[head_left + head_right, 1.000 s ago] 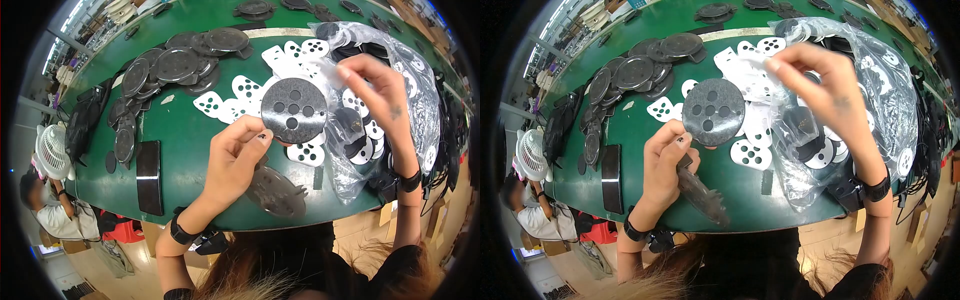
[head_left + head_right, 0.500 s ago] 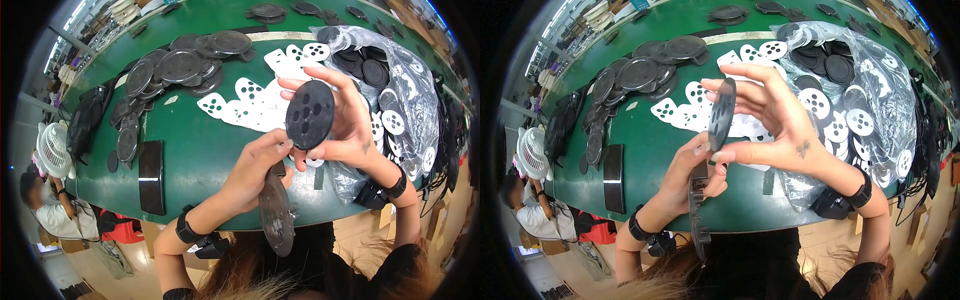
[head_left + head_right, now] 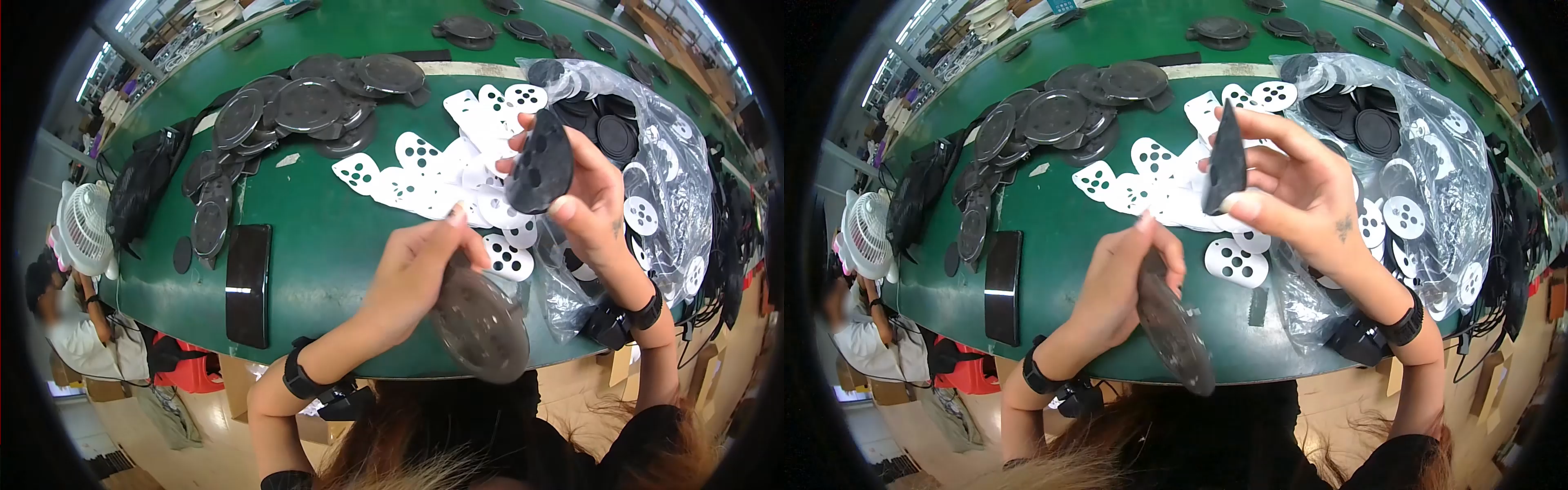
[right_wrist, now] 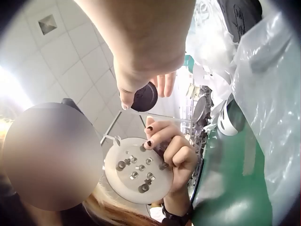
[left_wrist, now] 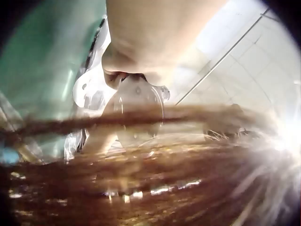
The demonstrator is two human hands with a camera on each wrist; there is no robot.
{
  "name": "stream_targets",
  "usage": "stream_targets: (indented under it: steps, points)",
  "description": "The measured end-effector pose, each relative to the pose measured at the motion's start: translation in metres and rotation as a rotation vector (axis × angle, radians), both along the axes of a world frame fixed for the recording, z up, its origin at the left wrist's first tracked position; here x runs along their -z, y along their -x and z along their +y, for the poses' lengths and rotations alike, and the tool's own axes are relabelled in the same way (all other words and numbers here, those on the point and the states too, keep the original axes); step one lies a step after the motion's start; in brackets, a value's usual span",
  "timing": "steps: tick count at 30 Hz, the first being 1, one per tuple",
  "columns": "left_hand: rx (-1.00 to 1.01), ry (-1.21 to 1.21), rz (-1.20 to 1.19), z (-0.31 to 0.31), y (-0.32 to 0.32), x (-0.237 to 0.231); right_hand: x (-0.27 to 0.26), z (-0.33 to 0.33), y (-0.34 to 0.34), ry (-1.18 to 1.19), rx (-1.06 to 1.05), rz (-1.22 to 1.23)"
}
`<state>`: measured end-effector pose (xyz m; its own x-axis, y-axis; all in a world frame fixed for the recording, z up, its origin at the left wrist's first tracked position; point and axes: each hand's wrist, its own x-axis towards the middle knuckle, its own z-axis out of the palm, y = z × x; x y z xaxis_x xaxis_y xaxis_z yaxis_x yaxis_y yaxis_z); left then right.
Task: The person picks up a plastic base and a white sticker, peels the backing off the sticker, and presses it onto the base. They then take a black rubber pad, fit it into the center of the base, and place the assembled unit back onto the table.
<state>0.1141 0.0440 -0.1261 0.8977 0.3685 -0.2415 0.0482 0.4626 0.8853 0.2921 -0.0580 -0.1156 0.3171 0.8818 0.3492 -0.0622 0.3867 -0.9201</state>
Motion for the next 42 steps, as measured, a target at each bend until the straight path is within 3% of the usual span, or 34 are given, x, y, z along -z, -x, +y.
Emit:
stream_targets:
  steps: [3,5,7,9,13,18,22,30,34,39,42]
  points:
    - [-0.116,-0.079,-0.005,0.007,0.001,-0.003,-0.004,-0.001,-0.006,-0.003,0.068,-0.024]
    - [-0.305,-0.100,-0.002,0.009,0.001,-0.008,-0.005,-0.003,-0.012,0.024,0.022,-0.086]
    - [-0.275,-0.064,-0.039,0.012,0.002,-0.012,-0.009,-0.005,-0.013,0.058,0.038,-0.100]
    - [-0.368,-0.114,-0.110,0.011,0.001,-0.014,-0.009,-0.008,-0.020,0.086,0.019,-0.172]
    - [-0.354,-0.167,-0.116,0.011,0.003,-0.013,-0.018,-0.012,-0.016,0.113,0.128,-0.341]
    - [-0.236,-0.260,-0.182,0.007,0.005,-0.011,-0.018,-0.009,-0.004,0.154,0.276,-0.372]
    - [-0.259,-0.256,-0.242,0.000,0.002,-0.012,-0.019,-0.007,0.001,0.265,0.297,-0.352]
    - [-0.235,-0.364,-0.267,0.000,0.004,-0.011,-0.016,-0.005,0.000,0.198,0.305,-0.513]
    - [-0.198,-0.256,-0.342,0.003,0.006,-0.005,-0.015,-0.004,-0.001,0.162,0.312,-0.557]
    - [-0.253,-0.463,-0.312,0.002,0.005,-0.006,-0.014,-0.003,-0.003,0.087,0.346,-0.693]
    - [-0.236,-0.416,-0.302,0.001,0.006,-0.007,-0.016,-0.002,-0.002,0.059,0.355,-0.749]
